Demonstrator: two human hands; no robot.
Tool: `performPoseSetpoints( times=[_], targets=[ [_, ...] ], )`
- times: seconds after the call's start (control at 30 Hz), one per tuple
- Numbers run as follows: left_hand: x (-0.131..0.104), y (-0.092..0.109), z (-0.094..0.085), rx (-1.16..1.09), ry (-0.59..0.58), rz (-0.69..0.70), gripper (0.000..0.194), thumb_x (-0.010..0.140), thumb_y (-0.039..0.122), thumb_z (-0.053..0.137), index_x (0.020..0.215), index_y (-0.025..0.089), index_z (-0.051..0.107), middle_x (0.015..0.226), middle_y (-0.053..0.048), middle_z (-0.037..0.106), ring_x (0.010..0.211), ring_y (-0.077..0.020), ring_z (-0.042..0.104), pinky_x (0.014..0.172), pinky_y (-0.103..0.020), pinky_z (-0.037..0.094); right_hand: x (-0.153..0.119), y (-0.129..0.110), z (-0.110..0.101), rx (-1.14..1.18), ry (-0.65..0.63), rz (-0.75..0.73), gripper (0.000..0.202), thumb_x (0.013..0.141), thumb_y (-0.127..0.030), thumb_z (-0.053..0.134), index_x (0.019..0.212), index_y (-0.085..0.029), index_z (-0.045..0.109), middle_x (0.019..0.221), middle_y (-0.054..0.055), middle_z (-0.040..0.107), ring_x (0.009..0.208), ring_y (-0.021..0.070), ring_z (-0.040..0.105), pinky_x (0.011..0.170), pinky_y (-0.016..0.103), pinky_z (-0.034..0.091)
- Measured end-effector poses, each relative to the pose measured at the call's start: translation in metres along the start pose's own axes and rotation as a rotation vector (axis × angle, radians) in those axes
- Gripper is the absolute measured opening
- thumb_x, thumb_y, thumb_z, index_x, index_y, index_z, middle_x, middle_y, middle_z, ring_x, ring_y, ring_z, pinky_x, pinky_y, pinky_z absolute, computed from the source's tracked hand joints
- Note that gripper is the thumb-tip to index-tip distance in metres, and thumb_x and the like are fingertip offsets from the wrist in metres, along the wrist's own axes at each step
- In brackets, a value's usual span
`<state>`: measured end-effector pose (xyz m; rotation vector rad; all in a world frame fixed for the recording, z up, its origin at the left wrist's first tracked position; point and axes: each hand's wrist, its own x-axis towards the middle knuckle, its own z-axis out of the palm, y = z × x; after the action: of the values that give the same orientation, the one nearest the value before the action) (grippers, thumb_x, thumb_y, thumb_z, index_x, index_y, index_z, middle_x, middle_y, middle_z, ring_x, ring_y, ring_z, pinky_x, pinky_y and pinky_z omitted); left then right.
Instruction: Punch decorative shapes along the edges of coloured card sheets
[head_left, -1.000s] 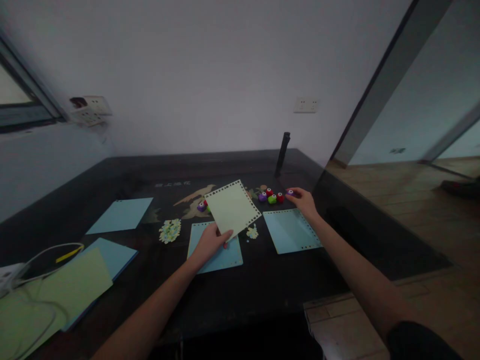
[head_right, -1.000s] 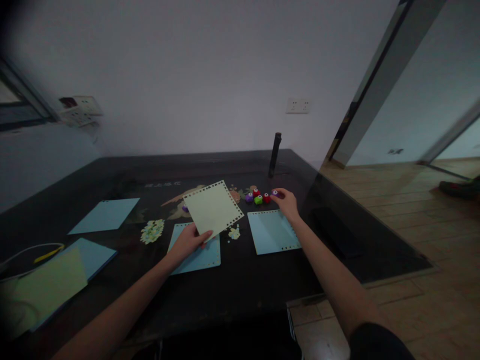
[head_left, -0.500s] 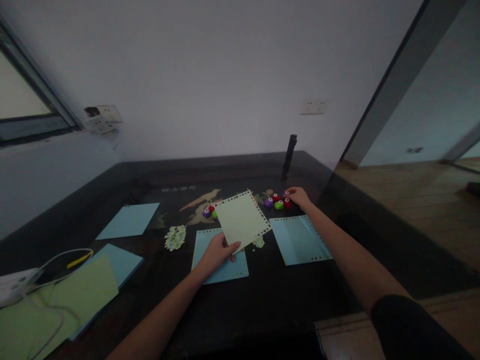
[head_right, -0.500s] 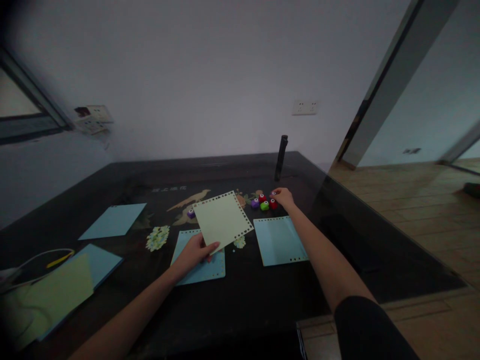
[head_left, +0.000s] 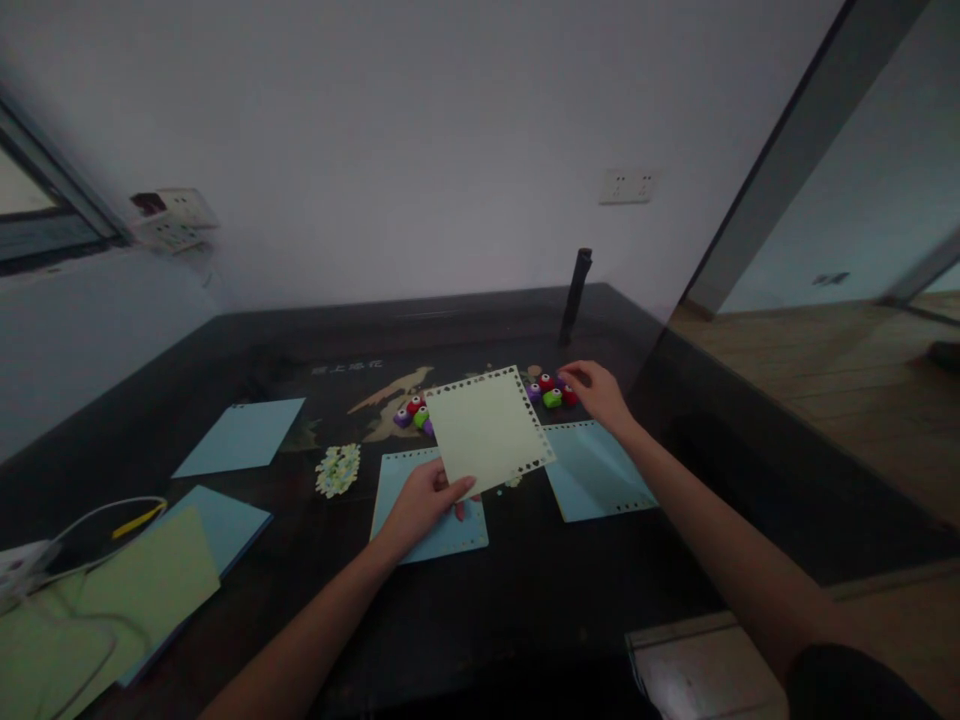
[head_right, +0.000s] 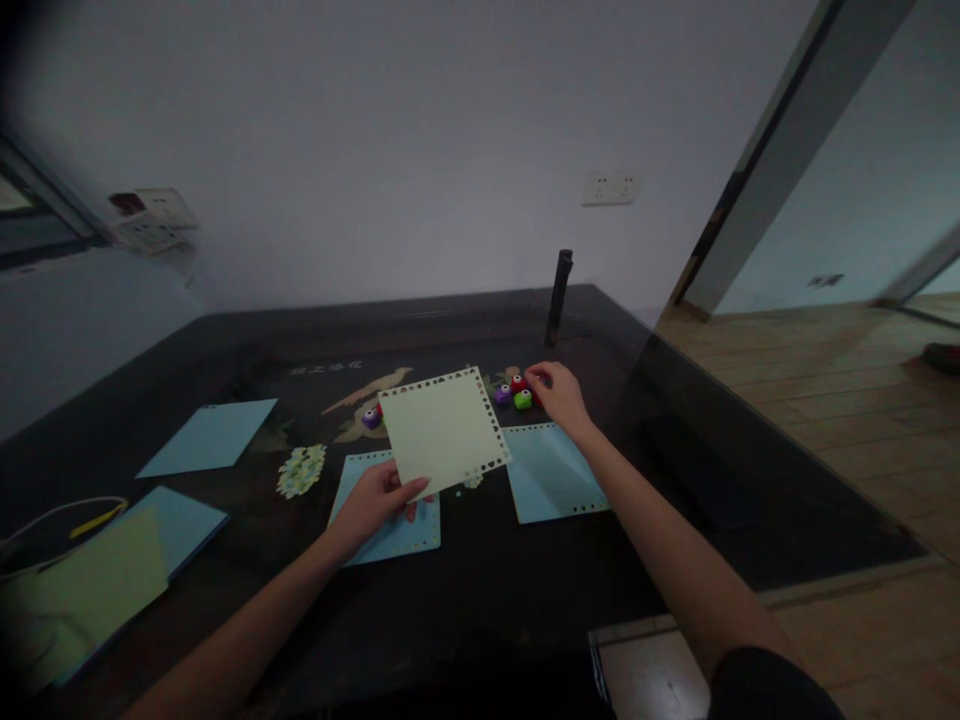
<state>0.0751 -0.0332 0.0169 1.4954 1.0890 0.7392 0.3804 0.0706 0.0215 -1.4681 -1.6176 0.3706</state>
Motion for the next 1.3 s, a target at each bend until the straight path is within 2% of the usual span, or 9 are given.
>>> performPoseSetpoints(
  times=[0.13,0.23,0.4,0.53,0.63,0.77,1.03,1.2,1.3],
  targets=[
    [0.000,-0.001,0.000,0.032,-0.002,-0.014,0.028,0.075,0.040,0.061,0.081,0.014,0.058,0.064,-0.004,0.067,0.045,-0.0102,0.053,0.045,-0.022,0.036,-0.042,-0.041,0.003,0.370,-0.373,0.108,0.026,0.078,-0.037,0.057,0.094,-0.017,0.064,0.079,0.005,0.066,0.073,0.0184,0.062,0.070,0.035,0.048],
    [-0.001,0.000,0.002,0.047,0.007,-0.009,0.029,0.074,0.041,0.061,0.084,0.014,0.059,0.069,-0.005,0.069,0.046,-0.0110,0.055,0.047,-0.022,0.038,-0.064,-0.054,0.006,0.420,-0.429,0.177,0.027,0.074,-0.036,0.063,0.093,-0.017,0.062,0.075,0.002,0.065,0.069,0.0168,0.061,0.068,0.033,0.047],
    [0.001,-0.002,0.001,0.032,0.012,-0.012,0.034,0.071,0.043,0.064,0.088,0.014,0.061,0.074,-0.006,0.069,0.056,-0.0157,0.061,0.058,-0.029,0.048,-0.076,-0.050,0.014,0.478,-0.349,0.262,0.030,0.065,-0.036,0.071,0.083,-0.017,0.058,0.065,-0.002,0.059,0.062,0.0154,0.057,0.063,0.031,0.045],
    [0.006,-0.005,-0.007,0.023,0.106,0.039,0.038,0.074,0.044,0.062,0.097,0.014,0.062,0.085,-0.007,0.069,0.076,-0.0203,0.064,0.064,-0.029,0.050,-0.078,-0.046,0.018,0.511,-0.317,0.280,0.028,0.063,-0.035,0.071,0.081,-0.017,0.058,0.061,-0.003,0.057,0.058,0.0140,0.054,0.062,0.030,0.042],
    [0.009,-0.006,-0.013,0.089,0.198,0.075,0.032,0.076,0.043,0.059,0.089,0.014,0.062,0.074,-0.004,0.065,0.066,-0.0156,0.060,0.058,-0.024,0.046,-0.080,-0.048,0.018,0.520,-0.309,0.277,0.028,0.063,-0.035,0.071,0.081,-0.017,0.058,0.062,-0.003,0.058,0.059,0.0140,0.054,0.063,0.030,0.042],
    [0.010,-0.006,-0.014,0.117,0.221,0.113,0.026,0.078,0.038,0.057,0.082,0.014,0.061,0.064,0.001,0.058,0.057,-0.0107,0.052,0.054,-0.021,0.042,-0.081,-0.047,0.020,0.570,-0.301,0.308,0.030,0.062,-0.037,0.071,0.080,-0.017,0.058,0.062,-0.002,0.058,0.058,0.0138,0.054,0.061,0.030,0.042],
    [0.005,0.003,-0.009,0.205,0.269,0.189,0.029,0.080,0.041,0.051,0.071,0.015,0.058,0.059,0.001,0.053,0.057,-0.0121,0.051,0.055,-0.022,0.042,-0.083,-0.043,0.025,0.633,-0.267,0.295,0.032,0.062,-0.044,0.071,0.073,-0.017,0.059,0.059,-0.002,0.058,0.056,0.0131,0.053,0.057,0.028,0.042],
    [0.007,0.014,-0.012,0.230,0.307,0.251,0.028,0.077,0.040,0.055,0.064,0.015,0.059,0.057,0.001,0.056,0.056,-0.0130,0.052,0.055,-0.024,0.042,-0.078,-0.046,0.018,0.622,-0.205,0.268,0.034,0.059,-0.045,0.073,0.071,-0.016,0.060,0.060,-0.001,0.059,0.058,0.0137,0.054,0.057,0.028,0.042],
    [0.014,0.020,-0.008,0.136,0.320,0.264,0.022,0.072,0.037,0.060,0.075,0.015,0.061,0.063,0.000,0.060,0.057,-0.0131,0.055,0.053,-0.023,0.043,-0.076,-0.047,0.008,0.608,-0.179,0.243,0.033,0.059,-0.044,0.074,0.071,-0.016,0.063,0.063,0.001,0.062,0.059,0.0140,0.055,0.058,0.029,0.043]
  ],
)
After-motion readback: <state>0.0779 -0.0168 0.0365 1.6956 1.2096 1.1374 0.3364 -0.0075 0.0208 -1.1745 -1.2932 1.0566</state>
